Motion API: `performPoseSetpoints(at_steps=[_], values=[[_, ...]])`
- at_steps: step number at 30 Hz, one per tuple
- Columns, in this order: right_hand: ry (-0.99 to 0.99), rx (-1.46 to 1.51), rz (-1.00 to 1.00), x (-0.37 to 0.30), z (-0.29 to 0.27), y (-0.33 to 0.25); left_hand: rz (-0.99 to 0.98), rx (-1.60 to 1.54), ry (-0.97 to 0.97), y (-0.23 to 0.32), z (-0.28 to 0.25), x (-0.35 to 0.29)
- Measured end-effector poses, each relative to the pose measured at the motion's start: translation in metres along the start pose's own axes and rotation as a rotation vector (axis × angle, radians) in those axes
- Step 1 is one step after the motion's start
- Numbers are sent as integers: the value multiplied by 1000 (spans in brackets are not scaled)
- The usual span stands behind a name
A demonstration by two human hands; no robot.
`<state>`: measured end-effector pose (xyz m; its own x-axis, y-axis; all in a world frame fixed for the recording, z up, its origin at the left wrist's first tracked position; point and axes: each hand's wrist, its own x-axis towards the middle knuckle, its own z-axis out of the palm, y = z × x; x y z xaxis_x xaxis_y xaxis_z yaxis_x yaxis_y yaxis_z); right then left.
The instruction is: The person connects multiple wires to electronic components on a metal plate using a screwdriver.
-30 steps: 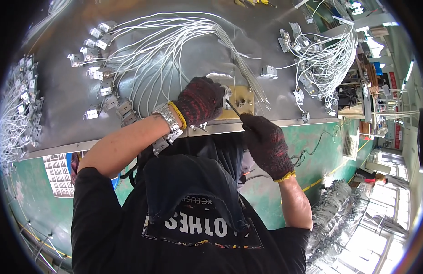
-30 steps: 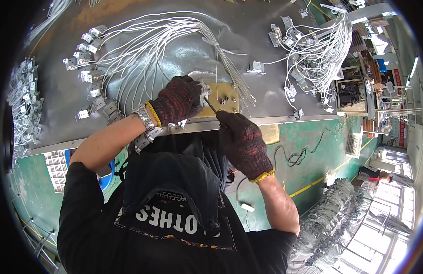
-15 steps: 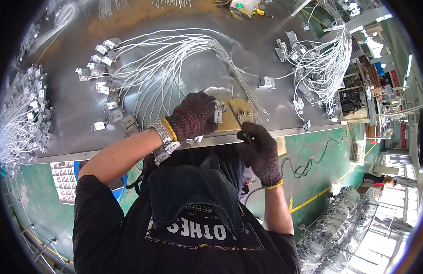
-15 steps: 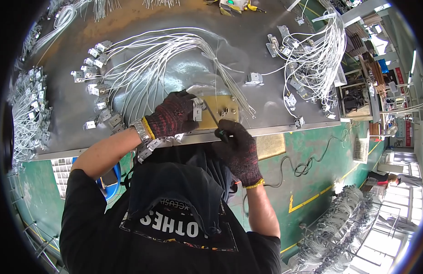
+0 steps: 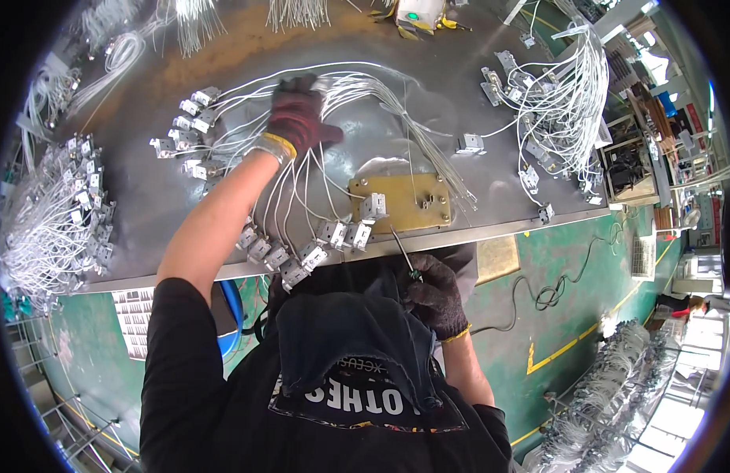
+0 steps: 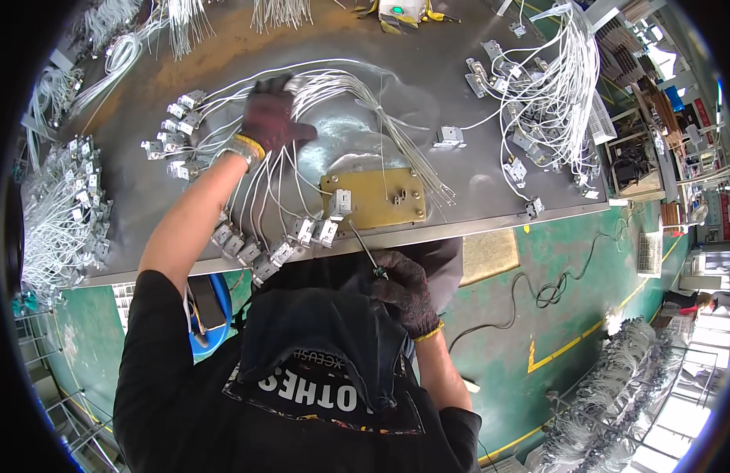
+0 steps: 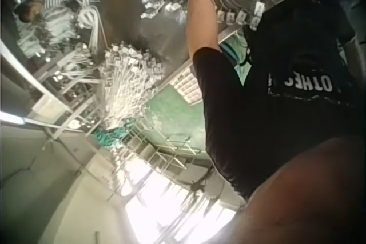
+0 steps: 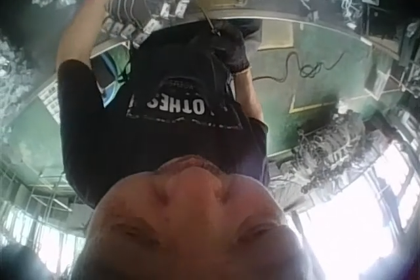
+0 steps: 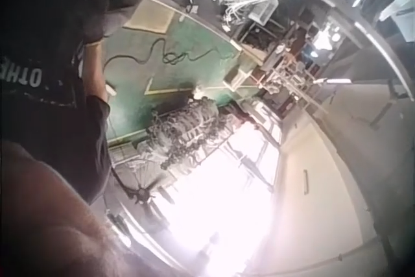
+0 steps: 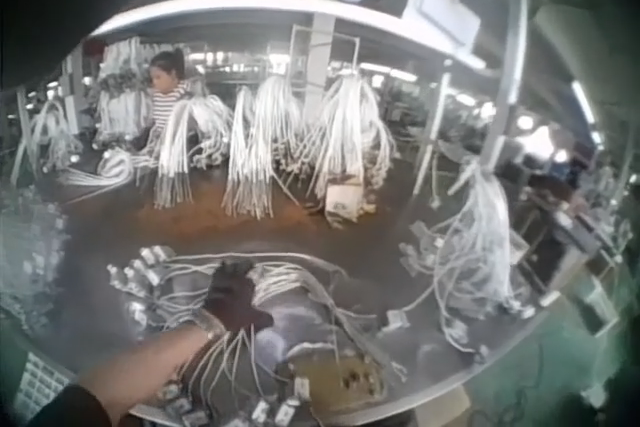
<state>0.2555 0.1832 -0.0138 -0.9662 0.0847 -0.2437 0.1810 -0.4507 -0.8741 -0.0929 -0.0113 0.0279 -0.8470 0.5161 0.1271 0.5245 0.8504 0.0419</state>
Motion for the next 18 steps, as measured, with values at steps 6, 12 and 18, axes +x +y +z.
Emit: performPoseSetpoints(at_steps=[6,12,18], values=[[-7,180,114,-6,11,4,-40,-1,-177,-34,6,26],[-57,136,87,-6,8,16,-87,-82,-139,-67,-24,15],[-11,129,125,-2,10,5,-156,-137,236,-153,-113,-38]])
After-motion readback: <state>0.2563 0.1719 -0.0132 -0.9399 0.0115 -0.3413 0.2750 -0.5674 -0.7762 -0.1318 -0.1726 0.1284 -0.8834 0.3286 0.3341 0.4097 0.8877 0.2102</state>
